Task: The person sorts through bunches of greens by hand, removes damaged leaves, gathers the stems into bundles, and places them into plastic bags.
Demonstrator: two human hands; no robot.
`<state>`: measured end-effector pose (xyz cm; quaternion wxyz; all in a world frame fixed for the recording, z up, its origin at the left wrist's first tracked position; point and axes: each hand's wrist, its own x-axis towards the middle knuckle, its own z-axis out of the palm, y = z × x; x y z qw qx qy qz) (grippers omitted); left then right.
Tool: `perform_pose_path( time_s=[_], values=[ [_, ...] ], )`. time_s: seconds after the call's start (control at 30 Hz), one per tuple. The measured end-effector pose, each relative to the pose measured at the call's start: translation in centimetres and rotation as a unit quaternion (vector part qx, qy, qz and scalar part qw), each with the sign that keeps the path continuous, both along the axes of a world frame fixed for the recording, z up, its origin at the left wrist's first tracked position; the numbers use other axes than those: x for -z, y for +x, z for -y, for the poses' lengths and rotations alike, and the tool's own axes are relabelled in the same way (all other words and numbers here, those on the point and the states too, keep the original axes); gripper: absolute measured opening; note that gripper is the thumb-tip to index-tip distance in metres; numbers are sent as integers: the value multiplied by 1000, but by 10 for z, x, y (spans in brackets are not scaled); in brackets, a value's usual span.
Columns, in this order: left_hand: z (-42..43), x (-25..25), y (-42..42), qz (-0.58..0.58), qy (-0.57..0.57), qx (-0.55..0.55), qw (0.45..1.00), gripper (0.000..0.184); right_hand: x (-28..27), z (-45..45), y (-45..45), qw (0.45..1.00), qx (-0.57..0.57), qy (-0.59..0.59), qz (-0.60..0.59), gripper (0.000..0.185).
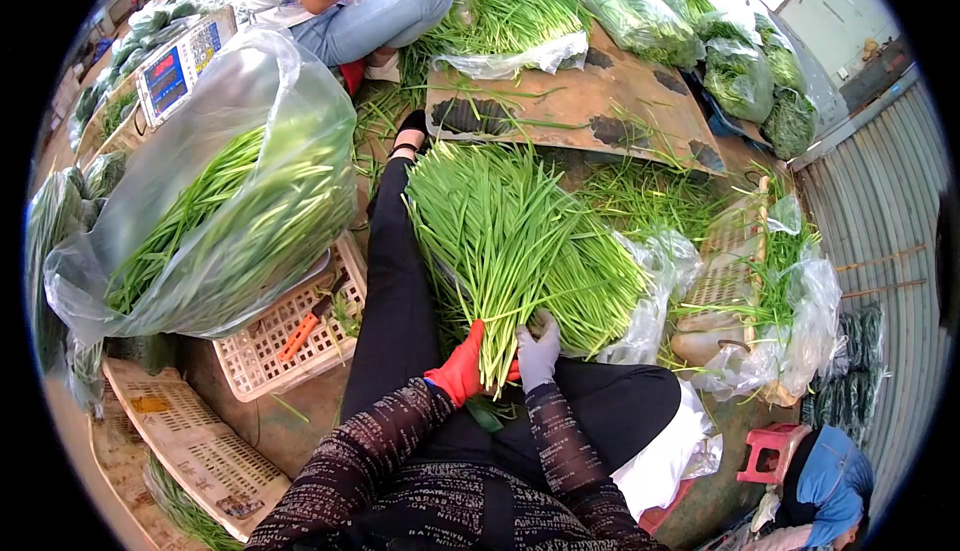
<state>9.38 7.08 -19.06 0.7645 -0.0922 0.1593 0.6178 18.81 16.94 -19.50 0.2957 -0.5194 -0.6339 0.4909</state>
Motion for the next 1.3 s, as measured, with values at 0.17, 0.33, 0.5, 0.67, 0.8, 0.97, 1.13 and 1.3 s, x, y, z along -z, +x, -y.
perform_pose_path(
  time_s=[0.17, 0.33, 0.5, 0.67, 0.8, 0.97, 1.13, 1.3],
  values=[
    [-2, 3, -3, -18, 10, 15, 1000, 66, -24, -4, -12, 999, 12, 22, 29, 43],
    [-1, -14, -2, -137, -53, 36, 989, 38, -5, -18, -13, 996, -13, -4, 83, 61],
    [-3, -12, 0, -196, -117, 71, 971, 28, -36, -24, -35, 922, -138, 239, 271, 60],
    [-5, 19, 5, -149, -85, 62, 983, 43, -66, -12, -61, 834, -310, 408, 206, 35],
    [-3, -6, 2, -106, -73, 73, 989, 69, -21, -45, -44, 994, -6, 104, 7, 23],
    [0, 6, 4, -77, -7, 48, 996, 73, -21, -58, -36, 994, 51, 94, -22, 20],
    [0, 9, 3, -95, -6, 49, 994, 74, -47, -52, -48, 951, -67, 62, 295, 30],
    [0, 0, 3, -134, -24, 47, 990, 75, -32, -53, -38, 977, -59, 30, 204, 26]
  ],
)
